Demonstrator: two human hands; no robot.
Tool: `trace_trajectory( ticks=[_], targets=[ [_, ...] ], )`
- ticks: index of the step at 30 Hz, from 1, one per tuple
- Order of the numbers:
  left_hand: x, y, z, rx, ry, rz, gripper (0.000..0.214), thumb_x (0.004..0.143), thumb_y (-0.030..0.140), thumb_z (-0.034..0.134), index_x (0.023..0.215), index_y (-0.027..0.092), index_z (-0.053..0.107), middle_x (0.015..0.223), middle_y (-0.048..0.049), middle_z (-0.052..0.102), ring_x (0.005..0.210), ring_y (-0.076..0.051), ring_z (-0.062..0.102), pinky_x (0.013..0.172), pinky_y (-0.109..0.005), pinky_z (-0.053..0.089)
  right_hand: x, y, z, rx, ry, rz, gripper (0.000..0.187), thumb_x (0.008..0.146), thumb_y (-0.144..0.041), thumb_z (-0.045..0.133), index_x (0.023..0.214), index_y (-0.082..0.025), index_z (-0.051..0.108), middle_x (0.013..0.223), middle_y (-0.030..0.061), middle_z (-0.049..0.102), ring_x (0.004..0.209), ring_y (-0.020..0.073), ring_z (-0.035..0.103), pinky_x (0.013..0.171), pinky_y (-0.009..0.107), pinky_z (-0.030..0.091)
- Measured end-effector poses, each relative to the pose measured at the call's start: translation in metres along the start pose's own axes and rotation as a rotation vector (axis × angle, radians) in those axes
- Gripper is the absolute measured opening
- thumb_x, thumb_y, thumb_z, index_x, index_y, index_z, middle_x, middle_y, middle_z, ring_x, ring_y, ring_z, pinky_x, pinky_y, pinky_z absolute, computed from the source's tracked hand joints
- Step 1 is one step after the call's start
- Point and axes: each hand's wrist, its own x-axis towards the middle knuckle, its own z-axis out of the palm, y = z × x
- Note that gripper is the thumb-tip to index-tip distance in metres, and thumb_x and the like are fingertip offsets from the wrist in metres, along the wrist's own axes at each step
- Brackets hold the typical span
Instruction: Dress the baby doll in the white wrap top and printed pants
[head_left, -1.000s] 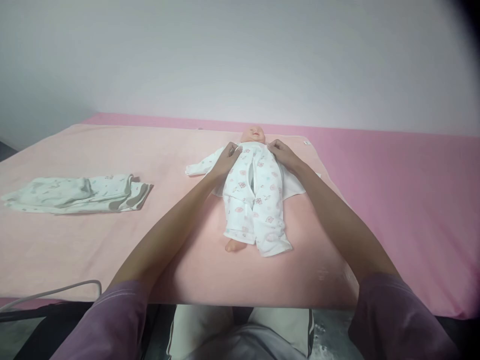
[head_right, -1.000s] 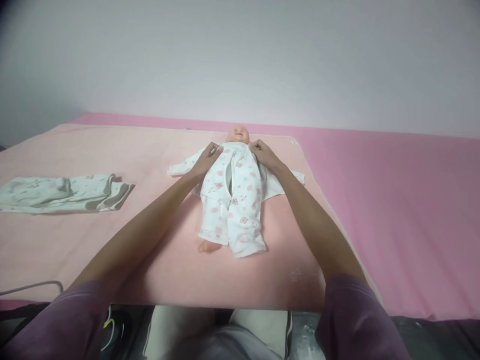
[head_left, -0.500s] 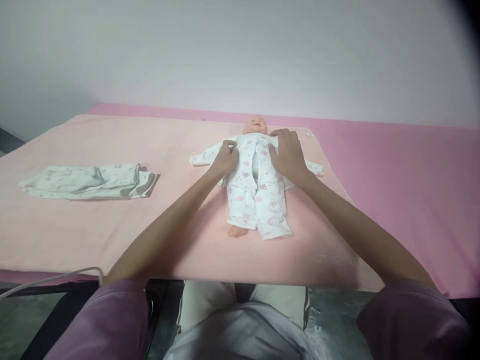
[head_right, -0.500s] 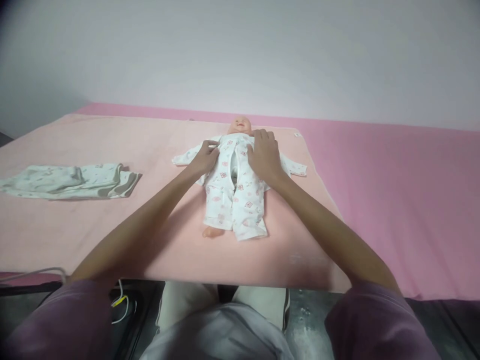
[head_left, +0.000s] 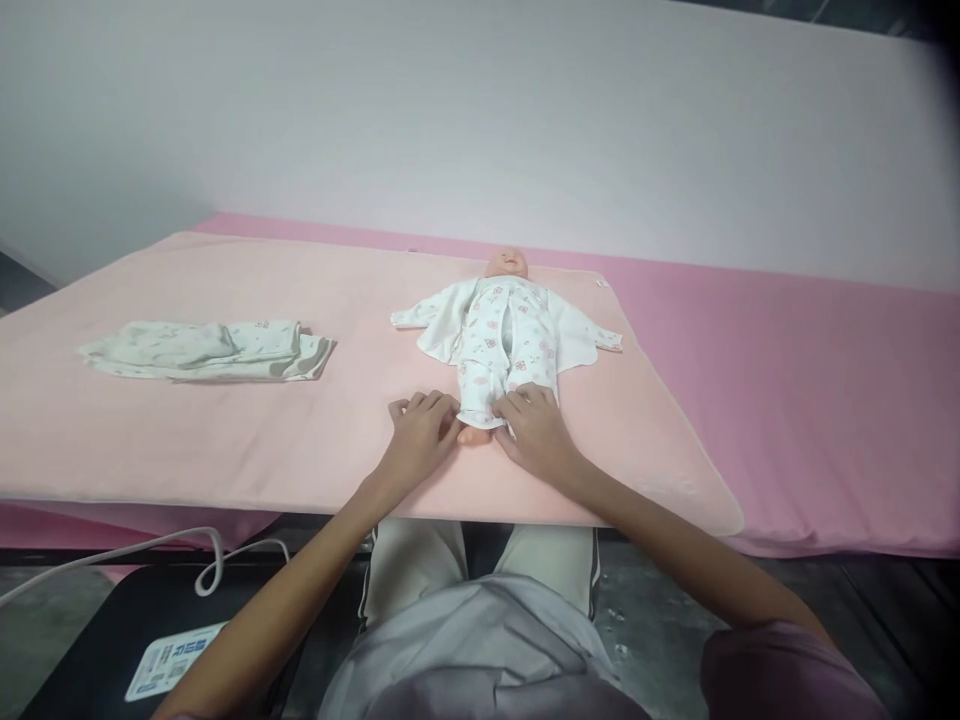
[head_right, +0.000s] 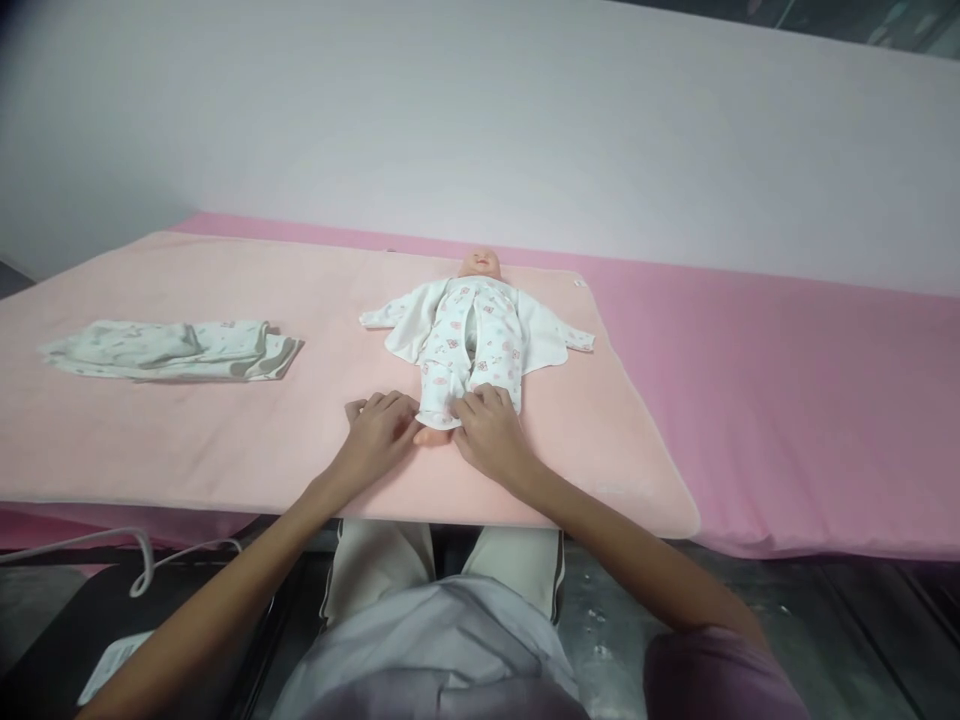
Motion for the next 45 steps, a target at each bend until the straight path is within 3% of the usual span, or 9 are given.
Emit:
trace_trajectory(
  ticks=[6, 12, 17, 24, 32, 35, 38, 42, 45],
  targets=[
    [-0.038, 0.012, -0.009, 0.269, 0.228, 0.1, 0.011, 0.097, 0.03, 0.06, 0.09, 0.023, 0.054, 0.089, -0.0063, 0.066, 0.088, -0.029, 0.058, 0.085, -0.046, 0.038, -0.009, -0.019, -0.019, 0.24, 0.055, 0.098, 0.022, 0.086, -0.012, 0.067, 0.103, -0.024, 0.059, 0.091, 0.0029, 0.07, 0.094, 0.0269, 0.062, 0.096, 0.044, 0.045],
    [-0.071, 0.019, -0.007, 0.244, 0.185, 0.077, 0.019, 0.091, 0.031, 0.067, 0.1, 0.022, 0.054, 0.103, -0.0113, 0.066, 0.094, -0.032, 0.056, 0.082, -0.046, 0.042, -0.054, -0.014, -0.031, 0.21, 0.089, 0.055, 0.033, 0.096, -0.03, 0.071, 0.127, -0.026, 0.059, 0.139, 0.0129, 0.065, 0.132, 0.0359, 0.058, 0.113, 0.055, 0.043],
    [-0.059, 0.046, 0.006, 0.084, 0.172, 0.203, 0.039, 0.097, 0.043, 0.069, 0.125, 0.019, 0.055, 0.133, -0.0158, 0.063, 0.117, -0.034, 0.055, 0.096, -0.048, 0.044, -0.095, 0.02, -0.037, 0.245, 0.109, 0.268, 0.041, 0.103, -0.041, 0.068, 0.138, -0.025, 0.056, 0.138, 0.0151, 0.065, 0.13, 0.0358, 0.06, 0.109, 0.055, 0.048],
    [-0.011, 0.076, 0.046, 0.245, 0.097, 0.296, 0.016, 0.101, 0.036, 0.061, 0.101, 0.02, 0.059, 0.106, -0.0114, 0.068, 0.101, -0.031, 0.057, 0.091, -0.049, 0.039, -0.097, 0.033, -0.037, 0.309, 0.077, 0.374, 0.007, 0.102, -0.026, 0.064, 0.109, -0.026, 0.064, 0.106, 0.0051, 0.073, 0.1, 0.0288, 0.066, 0.096, 0.049, 0.049],
    [-0.036, 0.061, 0.005, 0.069, 0.047, 0.378, 0.014, 0.091, 0.028, 0.064, 0.102, 0.022, 0.058, 0.111, -0.0083, 0.069, 0.103, -0.028, 0.057, 0.094, -0.048, 0.04, -0.107, 0.03, -0.064, 0.384, 0.013, 0.168, 0.015, 0.101, -0.026, 0.068, 0.115, -0.028, 0.064, 0.112, 0.0063, 0.073, 0.107, 0.0297, 0.068, 0.098, 0.05, 0.052],
    [-0.009, 0.032, -0.018, -0.008, 0.063, 0.306, 0.015, 0.097, 0.028, 0.058, 0.111, 0.023, 0.06, 0.12, -0.009, 0.069, 0.112, -0.029, 0.057, 0.097, -0.047, 0.043, -0.094, 0.069, -0.065, 0.327, 0.009, 0.124, 0.017, 0.108, -0.031, 0.059, 0.122, -0.029, 0.069, 0.13, 0.0083, 0.072, 0.128, 0.0313, 0.063, 0.111, 0.055, 0.05],
    [0.056, -0.017, -0.026, -0.001, 0.107, 0.262, 0.026, 0.103, 0.027, 0.048, 0.126, 0.022, 0.061, 0.135, -0.0118, 0.066, 0.127, -0.031, 0.055, 0.108, -0.05, 0.043, -0.058, 0.117, -0.055, 0.214, -0.032, 0.161, 0.034, 0.111, -0.036, 0.05, 0.138, -0.029, 0.069, 0.151, 0.0096, 0.064, 0.146, 0.0335, 0.054, 0.123, 0.06, 0.044],
    [0.136, -0.074, -0.007, 0.033, -0.162, 0.372, 0.037, 0.095, 0.04, 0.061, 0.125, 0.021, 0.067, 0.14, -0.0151, 0.065, 0.133, -0.037, 0.053, 0.114, -0.055, 0.041, 0.0, 0.163, -0.028, 0.182, -0.171, 0.064, 0.046, 0.108, -0.036, 0.05, 0.152, -0.027, 0.061, 0.166, 0.0118, 0.051, 0.154, 0.0369, 0.046, 0.128, 0.062, 0.04],
    [0.157, -0.087, 0.011, -0.02, -0.213, 0.447, 0.032, 0.093, 0.045, 0.061, 0.113, 0.022, 0.073, 0.128, -0.0131, 0.068, 0.124, -0.034, 0.056, 0.113, -0.052, 0.042, 0.024, 0.175, -0.005, 0.258, -0.174, -0.048, 0.043, 0.102, -0.028, 0.053, 0.143, -0.026, 0.067, 0.159, 0.0132, 0.055, 0.145, 0.0366, 0.051, 0.121, 0.06, 0.046]
  ],
)
